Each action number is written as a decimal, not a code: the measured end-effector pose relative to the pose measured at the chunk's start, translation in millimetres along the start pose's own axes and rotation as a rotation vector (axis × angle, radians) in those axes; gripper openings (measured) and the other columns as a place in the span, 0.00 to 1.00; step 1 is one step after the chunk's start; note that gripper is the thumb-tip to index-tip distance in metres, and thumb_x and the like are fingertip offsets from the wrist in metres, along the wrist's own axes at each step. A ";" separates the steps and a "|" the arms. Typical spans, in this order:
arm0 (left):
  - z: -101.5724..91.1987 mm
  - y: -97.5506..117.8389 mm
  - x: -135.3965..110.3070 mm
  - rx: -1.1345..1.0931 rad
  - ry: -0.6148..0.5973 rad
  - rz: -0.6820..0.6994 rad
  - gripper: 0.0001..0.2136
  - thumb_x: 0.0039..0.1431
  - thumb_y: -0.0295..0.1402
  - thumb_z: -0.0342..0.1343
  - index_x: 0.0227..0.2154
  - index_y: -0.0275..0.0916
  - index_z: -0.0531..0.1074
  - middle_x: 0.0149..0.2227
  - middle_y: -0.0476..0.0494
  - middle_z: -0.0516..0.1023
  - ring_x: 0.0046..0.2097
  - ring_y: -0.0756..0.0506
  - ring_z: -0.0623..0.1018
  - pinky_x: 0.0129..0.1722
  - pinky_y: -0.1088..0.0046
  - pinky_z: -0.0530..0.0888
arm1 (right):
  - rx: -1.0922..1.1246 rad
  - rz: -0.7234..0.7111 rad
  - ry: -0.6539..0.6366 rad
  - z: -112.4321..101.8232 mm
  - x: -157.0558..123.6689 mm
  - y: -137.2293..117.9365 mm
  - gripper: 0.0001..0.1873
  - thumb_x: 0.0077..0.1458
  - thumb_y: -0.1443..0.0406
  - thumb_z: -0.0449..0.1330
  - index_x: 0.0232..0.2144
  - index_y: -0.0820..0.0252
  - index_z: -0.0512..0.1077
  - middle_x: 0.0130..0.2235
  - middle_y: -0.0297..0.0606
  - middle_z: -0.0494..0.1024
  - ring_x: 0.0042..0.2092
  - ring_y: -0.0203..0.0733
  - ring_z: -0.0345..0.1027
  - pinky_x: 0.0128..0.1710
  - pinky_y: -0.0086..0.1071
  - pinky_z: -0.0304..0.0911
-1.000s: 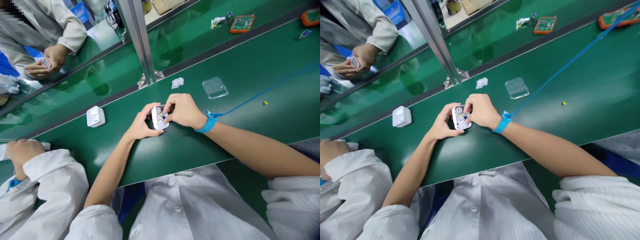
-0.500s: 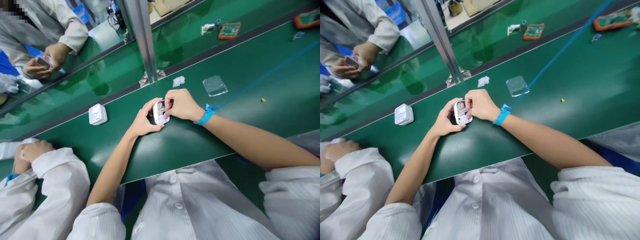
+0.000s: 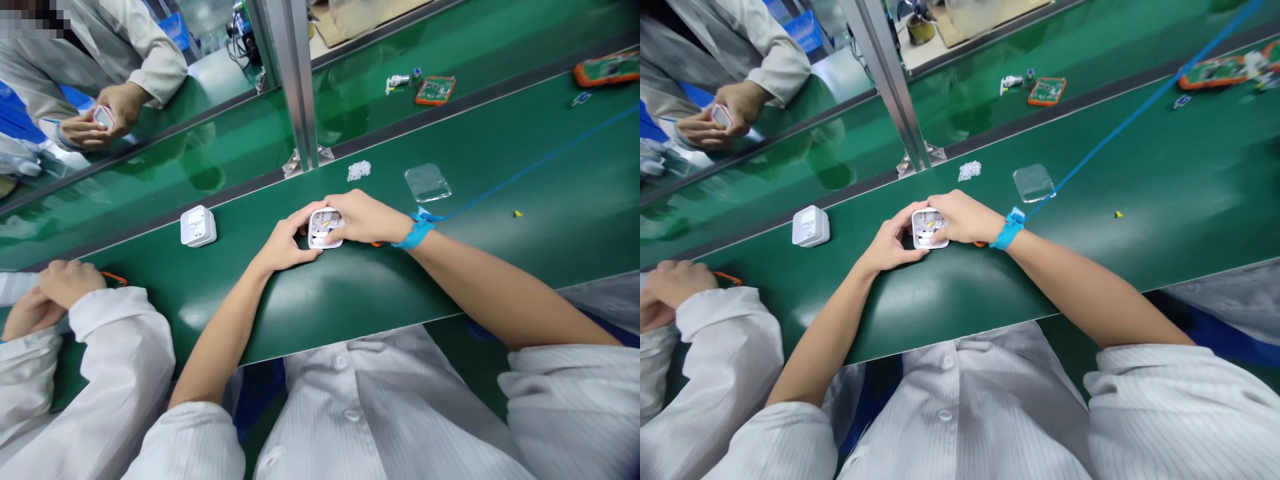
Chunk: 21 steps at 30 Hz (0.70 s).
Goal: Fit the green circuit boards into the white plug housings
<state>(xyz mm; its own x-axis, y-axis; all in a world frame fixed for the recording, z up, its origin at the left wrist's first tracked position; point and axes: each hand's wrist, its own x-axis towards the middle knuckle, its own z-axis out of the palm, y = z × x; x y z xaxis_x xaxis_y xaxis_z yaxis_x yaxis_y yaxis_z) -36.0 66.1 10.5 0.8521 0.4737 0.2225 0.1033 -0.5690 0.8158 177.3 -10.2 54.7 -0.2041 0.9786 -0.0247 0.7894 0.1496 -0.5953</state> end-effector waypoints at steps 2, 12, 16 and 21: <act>-0.6 -0.6 -0.3 -0.024 -0.001 -0.003 0.41 0.48 0.34 0.69 0.67 0.49 0.64 0.66 0.41 0.70 0.56 0.36 0.78 0.47 0.64 0.78 | -0.036 -0.013 -0.018 0.0 2.4 -0.3 0.17 0.46 0.65 0.74 0.37 0.62 0.74 0.34 0.38 0.80 0.34 0.43 0.72 0.31 0.31 0.53; 8.1 -13.1 -0.1 -0.299 0.293 0.042 0.40 0.55 0.49 0.66 0.68 0.45 0.59 0.52 0.39 0.76 0.47 0.42 0.78 0.45 0.65 0.76 | 0.043 0.004 0.121 0.4 15.3 -7.1 0.16 0.45 0.63 0.73 0.32 0.60 0.69 0.31 0.33 0.75 0.31 0.38 0.65 0.30 0.29 0.50; 12.0 -8.5 -6.6 -0.127 1.022 0.130 0.21 0.66 0.49 0.54 0.54 0.42 0.68 0.42 0.44 0.70 0.41 0.46 0.72 0.44 0.68 0.71 | 0.537 0.199 0.234 16.8 71.5 -28.6 0.18 0.37 0.70 0.74 0.28 0.60 0.69 0.29 0.30 0.72 0.32 0.36 0.63 0.32 0.28 0.55; 13.6 -2.9 -14.7 0.262 1.184 0.269 0.13 0.67 0.42 0.53 0.48 0.41 0.64 0.44 0.42 0.66 0.43 0.45 0.69 0.41 0.67 0.66 | 0.992 0.279 0.365 27.1 163.6 -68.9 0.10 0.49 0.68 0.68 0.33 0.61 0.71 0.30 0.33 0.75 0.37 0.39 0.69 0.39 0.31 0.66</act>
<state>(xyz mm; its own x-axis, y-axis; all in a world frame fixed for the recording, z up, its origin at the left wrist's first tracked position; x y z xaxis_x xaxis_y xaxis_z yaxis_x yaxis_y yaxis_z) -41.8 51.6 -2.4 -0.1106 0.5590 0.8217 0.2126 -0.7943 0.5690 73.8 135.8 69.9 0.2231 0.9677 -0.1173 -0.0700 -0.1042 -0.9921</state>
